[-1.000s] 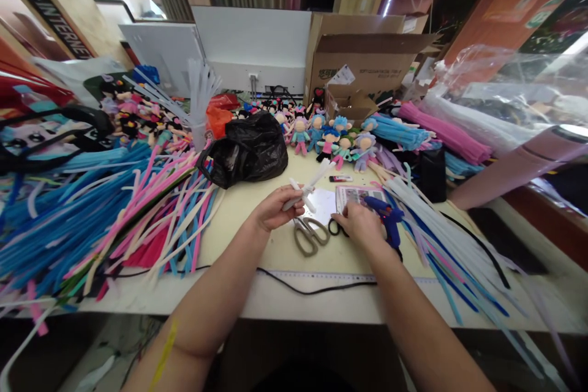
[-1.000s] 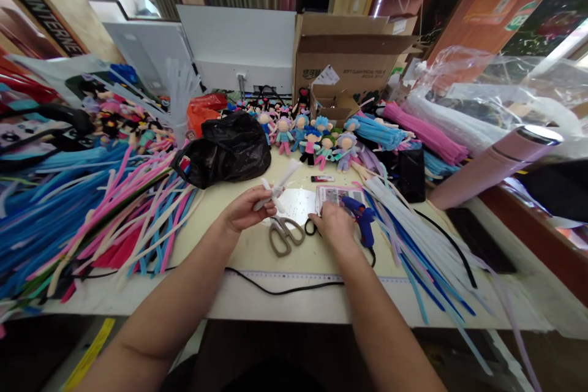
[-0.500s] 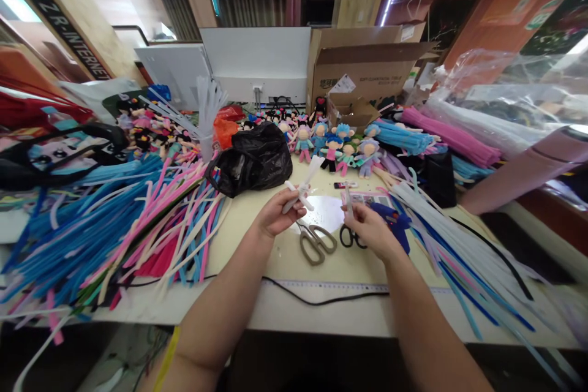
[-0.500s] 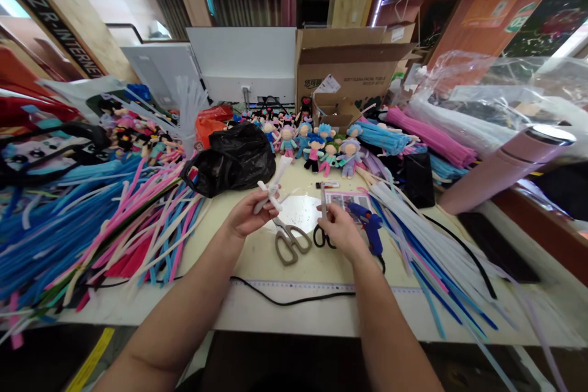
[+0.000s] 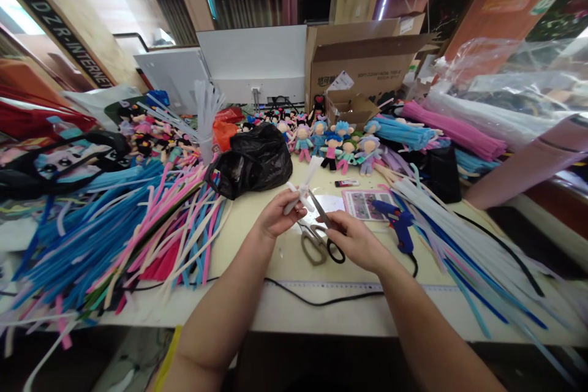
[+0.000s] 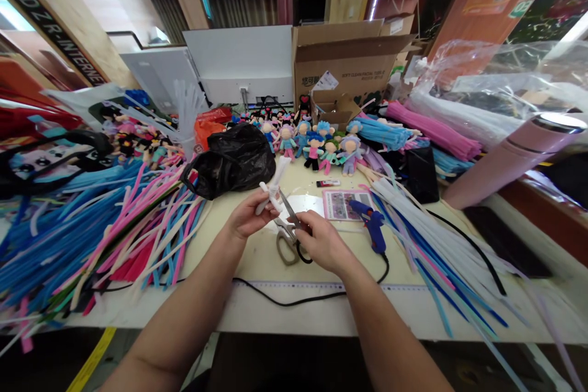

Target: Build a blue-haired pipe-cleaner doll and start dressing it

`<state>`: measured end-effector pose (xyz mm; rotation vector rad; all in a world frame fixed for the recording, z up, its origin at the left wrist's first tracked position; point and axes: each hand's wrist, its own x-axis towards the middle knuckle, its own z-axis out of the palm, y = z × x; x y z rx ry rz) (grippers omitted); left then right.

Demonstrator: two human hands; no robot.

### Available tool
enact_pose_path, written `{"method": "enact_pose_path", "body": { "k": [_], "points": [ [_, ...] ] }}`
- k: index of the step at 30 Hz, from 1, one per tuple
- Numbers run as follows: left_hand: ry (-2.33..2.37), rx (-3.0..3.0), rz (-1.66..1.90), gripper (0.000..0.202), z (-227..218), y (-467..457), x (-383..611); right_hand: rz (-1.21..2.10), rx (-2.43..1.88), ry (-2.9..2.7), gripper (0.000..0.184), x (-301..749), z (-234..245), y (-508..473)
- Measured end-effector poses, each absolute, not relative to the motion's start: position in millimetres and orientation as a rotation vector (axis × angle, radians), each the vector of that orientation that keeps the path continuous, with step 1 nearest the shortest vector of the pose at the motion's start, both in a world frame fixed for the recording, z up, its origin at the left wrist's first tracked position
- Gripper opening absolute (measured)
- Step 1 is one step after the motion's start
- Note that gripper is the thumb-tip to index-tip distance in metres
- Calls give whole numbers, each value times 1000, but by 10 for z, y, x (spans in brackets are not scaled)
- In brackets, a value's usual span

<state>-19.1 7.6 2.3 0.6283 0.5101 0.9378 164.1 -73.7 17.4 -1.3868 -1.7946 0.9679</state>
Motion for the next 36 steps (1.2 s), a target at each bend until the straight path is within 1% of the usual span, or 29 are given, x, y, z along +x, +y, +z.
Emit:
{"method": "enact_pose_path", "body": {
  "k": [4, 8, 12, 20, 23, 25, 28, 30, 33, 36],
  "points": [
    [499, 625, 922, 12, 24, 78, -201, 979, -1350, -1785, 27, 1623, 145, -752],
    [500, 592, 904, 21, 23, 83, -212, 989, -1317, -1789, 27, 1635, 140, -761],
    [501, 602, 901, 25, 46, 74, -214, 975, -1307, -1795, 27, 1651, 162, -774],
    [499, 656, 930, 26, 36, 77, -217, 1000, -1294, -1804, 23, 1665, 211, -794],
    [504, 638, 949, 23, 58, 70, -215, 1017, -1325, -1762, 21, 1724, 225, -783],
    [493, 621, 955, 24, 87, 50, -207, 971, -1358, -1692, 17, 1768, 248, -755],
    [420, 611, 945, 29, 131, 2, -186, 809, -1382, -1614, 14, 1778, 305, -667],
    [372, 616, 929, 31, 149, -33, -172, 753, -1368, -1593, 15, 1729, 345, -579],
    [344, 623, 894, 35, 156, -70, -151, 802, -1318, -1539, 15, 1601, 384, -430],
    [380, 637, 874, 32, 149, -85, -130, 847, -1311, -1486, 25, 1482, 395, -305]
  ]
}}
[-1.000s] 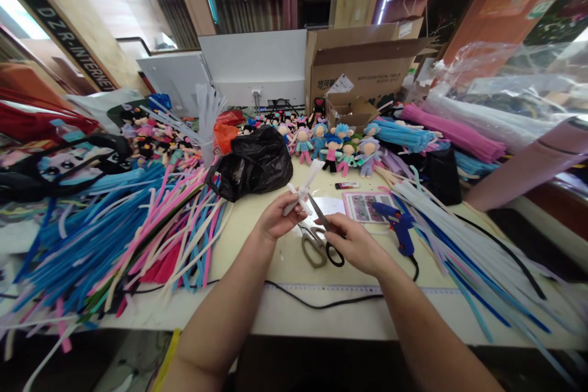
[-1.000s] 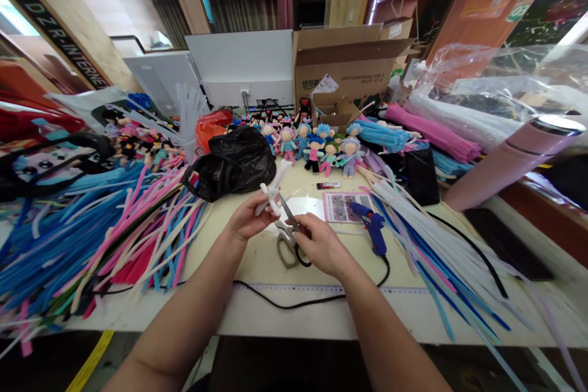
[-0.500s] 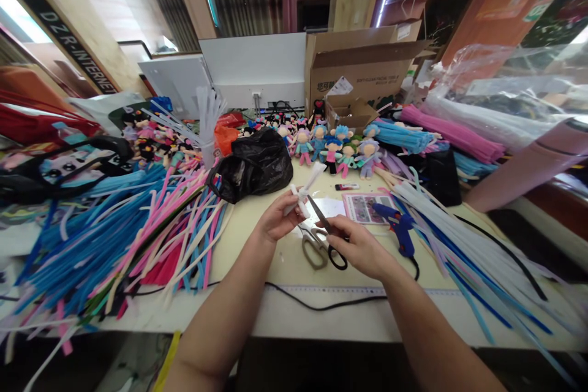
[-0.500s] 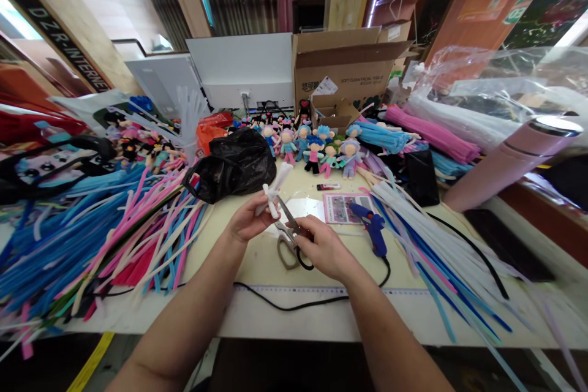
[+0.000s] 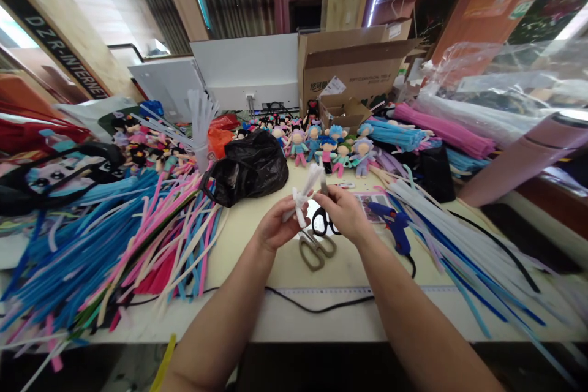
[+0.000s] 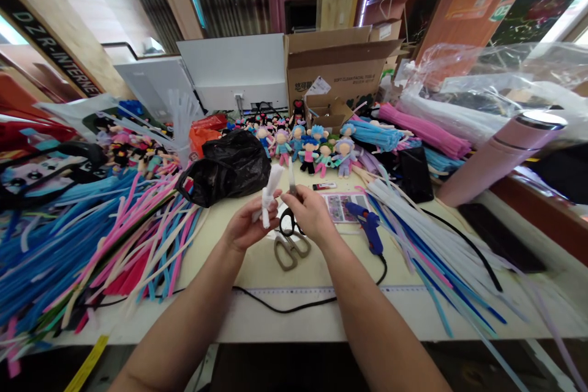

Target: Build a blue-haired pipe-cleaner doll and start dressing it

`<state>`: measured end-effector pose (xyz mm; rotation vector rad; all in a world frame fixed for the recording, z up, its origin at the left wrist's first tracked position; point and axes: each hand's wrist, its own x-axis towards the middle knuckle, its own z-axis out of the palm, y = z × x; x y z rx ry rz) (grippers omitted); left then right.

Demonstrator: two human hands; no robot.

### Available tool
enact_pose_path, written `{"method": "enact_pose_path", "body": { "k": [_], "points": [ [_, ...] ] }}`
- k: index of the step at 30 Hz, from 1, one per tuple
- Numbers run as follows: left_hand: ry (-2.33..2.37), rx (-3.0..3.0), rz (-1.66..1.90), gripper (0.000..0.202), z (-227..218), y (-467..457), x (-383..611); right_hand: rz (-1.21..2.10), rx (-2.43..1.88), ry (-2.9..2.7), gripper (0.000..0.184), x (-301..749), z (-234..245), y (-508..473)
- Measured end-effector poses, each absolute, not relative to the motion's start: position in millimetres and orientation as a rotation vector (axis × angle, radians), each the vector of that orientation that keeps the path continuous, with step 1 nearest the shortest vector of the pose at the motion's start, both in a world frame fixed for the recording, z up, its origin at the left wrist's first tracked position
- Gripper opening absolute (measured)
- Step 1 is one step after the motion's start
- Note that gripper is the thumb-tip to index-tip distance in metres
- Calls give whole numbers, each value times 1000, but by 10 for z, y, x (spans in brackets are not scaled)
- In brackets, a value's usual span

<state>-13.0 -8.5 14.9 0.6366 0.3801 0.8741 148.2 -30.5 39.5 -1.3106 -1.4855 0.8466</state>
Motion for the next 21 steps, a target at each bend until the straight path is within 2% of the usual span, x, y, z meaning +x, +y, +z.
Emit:
{"method": "enact_pose_path", "body": {
  "k": [4, 8, 14, 17, 21],
  "points": [
    [400, 667, 875, 20, 143, -89, -107, 840, -1317, -1461, 36, 1442, 369, -204],
    [392, 641, 906, 29, 149, -74, -125, 836, -1321, -1429, 30, 1520, 264, -168],
    [439, 571, 1047, 31, 134, -12, -203, 902, -1267, -1487, 25, 1582, 157, -243],
    [489, 565, 1059, 39, 140, 0, -196, 937, -1246, -1531, 26, 1590, 191, -276],
    [557, 660, 1079, 62, 158, 5, -168, 951, -1245, -1511, 26, 1650, 204, -268]
  ]
}}
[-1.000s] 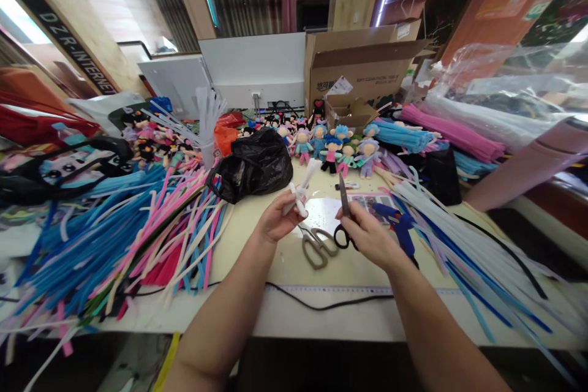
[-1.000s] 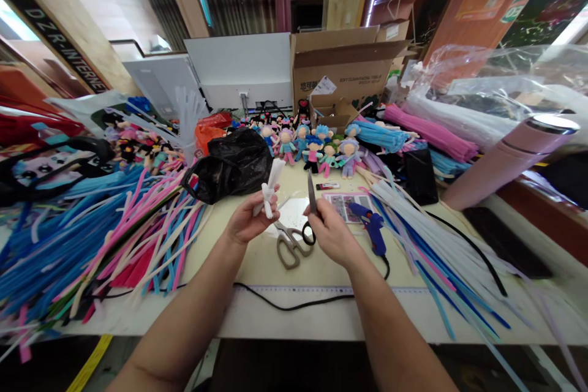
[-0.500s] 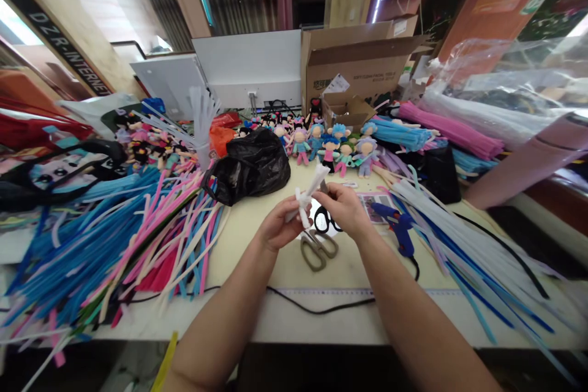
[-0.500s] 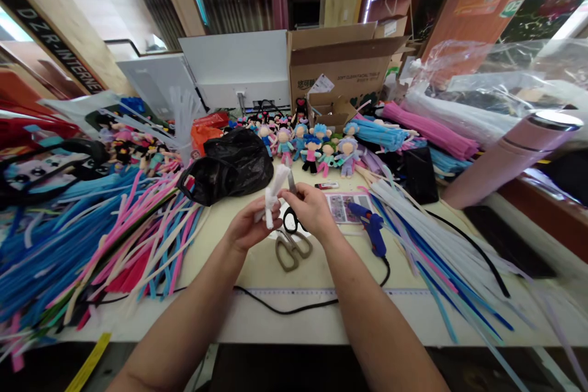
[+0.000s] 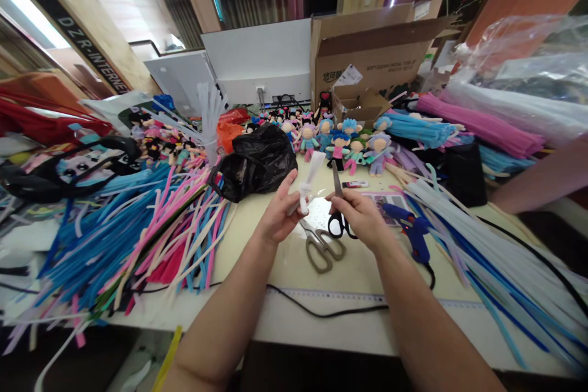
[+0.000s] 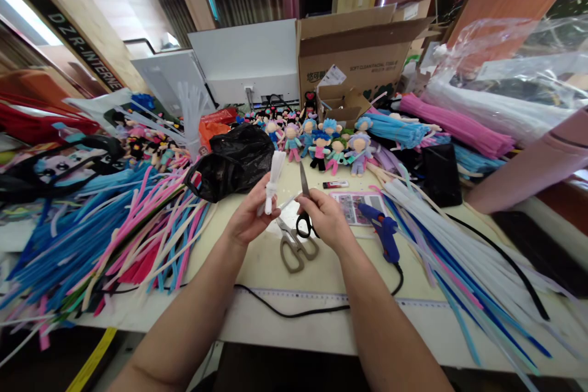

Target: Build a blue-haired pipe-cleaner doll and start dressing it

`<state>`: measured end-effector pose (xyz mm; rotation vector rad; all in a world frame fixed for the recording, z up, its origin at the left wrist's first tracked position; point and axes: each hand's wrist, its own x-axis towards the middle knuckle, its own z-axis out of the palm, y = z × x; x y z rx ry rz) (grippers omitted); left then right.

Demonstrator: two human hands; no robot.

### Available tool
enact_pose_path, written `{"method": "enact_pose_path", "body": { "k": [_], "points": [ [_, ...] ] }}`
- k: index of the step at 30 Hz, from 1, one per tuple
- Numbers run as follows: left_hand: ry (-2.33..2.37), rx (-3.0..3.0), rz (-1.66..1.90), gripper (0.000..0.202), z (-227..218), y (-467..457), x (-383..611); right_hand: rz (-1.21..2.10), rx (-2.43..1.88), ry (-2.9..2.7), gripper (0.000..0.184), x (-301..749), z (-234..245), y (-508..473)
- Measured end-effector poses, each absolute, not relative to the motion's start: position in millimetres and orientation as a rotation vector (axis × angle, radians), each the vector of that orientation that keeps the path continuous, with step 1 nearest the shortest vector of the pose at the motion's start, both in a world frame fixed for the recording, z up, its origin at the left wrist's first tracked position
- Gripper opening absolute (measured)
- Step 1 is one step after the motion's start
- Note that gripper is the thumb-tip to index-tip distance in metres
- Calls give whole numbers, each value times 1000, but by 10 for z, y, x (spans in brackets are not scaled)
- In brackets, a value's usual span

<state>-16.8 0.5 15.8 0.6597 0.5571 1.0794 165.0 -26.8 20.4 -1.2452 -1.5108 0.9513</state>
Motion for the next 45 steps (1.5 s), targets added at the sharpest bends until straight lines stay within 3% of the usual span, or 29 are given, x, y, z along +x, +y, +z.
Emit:
{"method": "enact_pose_path", "body": {
  "k": [3, 6, 9, 14, 32, 45],
  "points": [
    [590, 716, 1114, 53, 144, 27, -169, 1018, -1242, -1439, 25, 1699, 163, -253],
    [633, 705, 1127, 34, 125, 50, -184, 1106, -1208, -1413, 47, 1718, 120, -256],
    [635, 697, 1107, 34, 133, 50, -193, 1095, -1201, -1501, 58, 1709, 114, -284],
    [592, 655, 1087, 32, 159, 45, -200, 972, -1226, -1717, 49, 1685, 164, -347],
    [449, 669, 898, 28, 208, -3, -234, 941, -1175, -1881, 51, 1678, 142, -373],
    [557, 686, 996, 28, 156, 39, -240, 994, -1106, -1855, 52, 1672, 178, -387]
  ]
}}
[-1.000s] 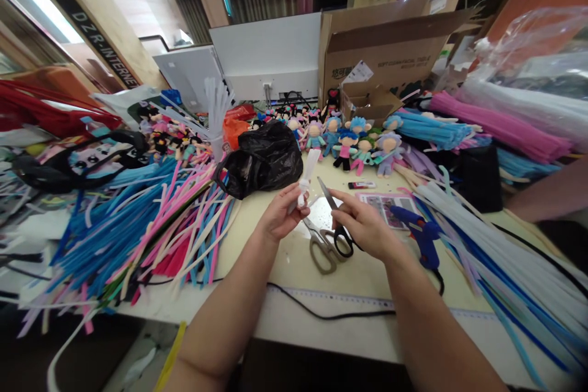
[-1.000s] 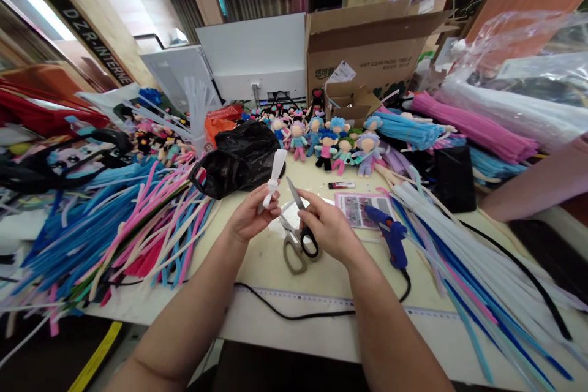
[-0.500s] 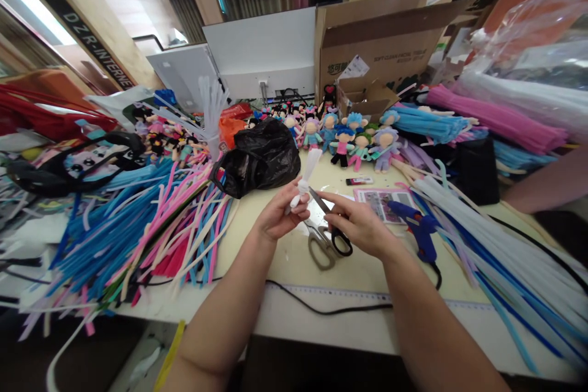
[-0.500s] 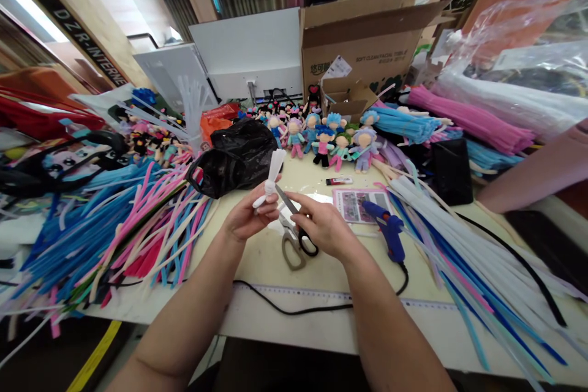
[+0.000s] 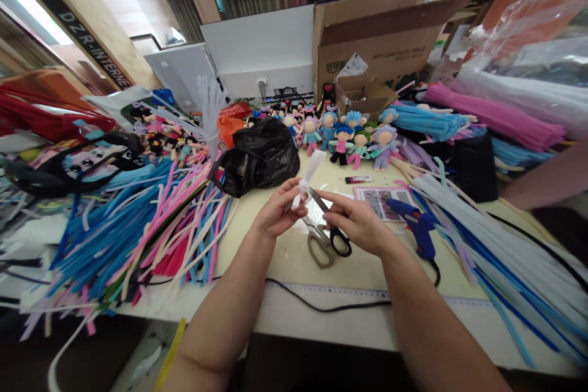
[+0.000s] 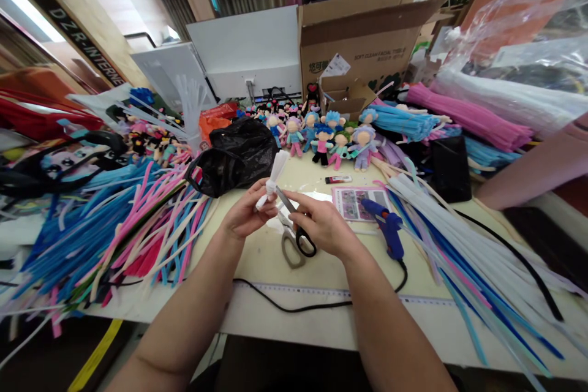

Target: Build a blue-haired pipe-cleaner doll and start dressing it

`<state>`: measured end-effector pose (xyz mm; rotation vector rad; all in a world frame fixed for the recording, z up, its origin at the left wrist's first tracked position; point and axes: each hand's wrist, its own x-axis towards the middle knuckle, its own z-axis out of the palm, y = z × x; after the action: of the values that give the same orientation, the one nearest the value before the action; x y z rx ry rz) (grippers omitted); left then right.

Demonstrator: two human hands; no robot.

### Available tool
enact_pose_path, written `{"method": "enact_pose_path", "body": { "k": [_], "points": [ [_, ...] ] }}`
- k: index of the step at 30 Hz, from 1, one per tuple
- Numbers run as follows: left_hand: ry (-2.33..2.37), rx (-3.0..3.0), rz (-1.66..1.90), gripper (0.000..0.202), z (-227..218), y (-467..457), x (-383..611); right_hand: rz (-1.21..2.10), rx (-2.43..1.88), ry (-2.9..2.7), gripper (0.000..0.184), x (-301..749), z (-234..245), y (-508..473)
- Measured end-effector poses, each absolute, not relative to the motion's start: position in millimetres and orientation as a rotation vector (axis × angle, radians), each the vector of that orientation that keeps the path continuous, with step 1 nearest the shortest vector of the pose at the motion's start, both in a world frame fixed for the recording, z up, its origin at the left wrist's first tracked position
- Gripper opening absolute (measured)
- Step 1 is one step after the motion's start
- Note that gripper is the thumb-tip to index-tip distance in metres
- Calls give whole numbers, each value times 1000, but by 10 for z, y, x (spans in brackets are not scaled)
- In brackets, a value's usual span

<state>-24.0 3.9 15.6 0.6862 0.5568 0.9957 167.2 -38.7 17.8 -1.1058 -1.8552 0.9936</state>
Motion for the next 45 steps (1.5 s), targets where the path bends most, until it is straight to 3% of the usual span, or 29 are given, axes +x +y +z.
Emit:
{"method": "enact_pose_path", "body": {
  "k": [16, 21, 25, 38, 45],
  "points": [
    [757, 859, 1229, 35, 140, 74, -205, 948, -1185, -1847, 47, 1632, 163, -394],
    [714, 740, 1211, 36, 135, 72, -196, 911, -1299, -1711, 24, 1658, 108, -320],
    [600, 652, 1067, 25, 127, 33, -148, 1047, -1177, -1530, 8, 1603, 84, -288],
    [560, 673, 920, 21, 72, -51, -3, 1169, -1136, -1280, 31, 1511, 146, -289],
    [624, 686, 921, 28, 61, -60, 17, 1174, -1205, -1244, 31, 1507, 195, -309]
  ]
}}
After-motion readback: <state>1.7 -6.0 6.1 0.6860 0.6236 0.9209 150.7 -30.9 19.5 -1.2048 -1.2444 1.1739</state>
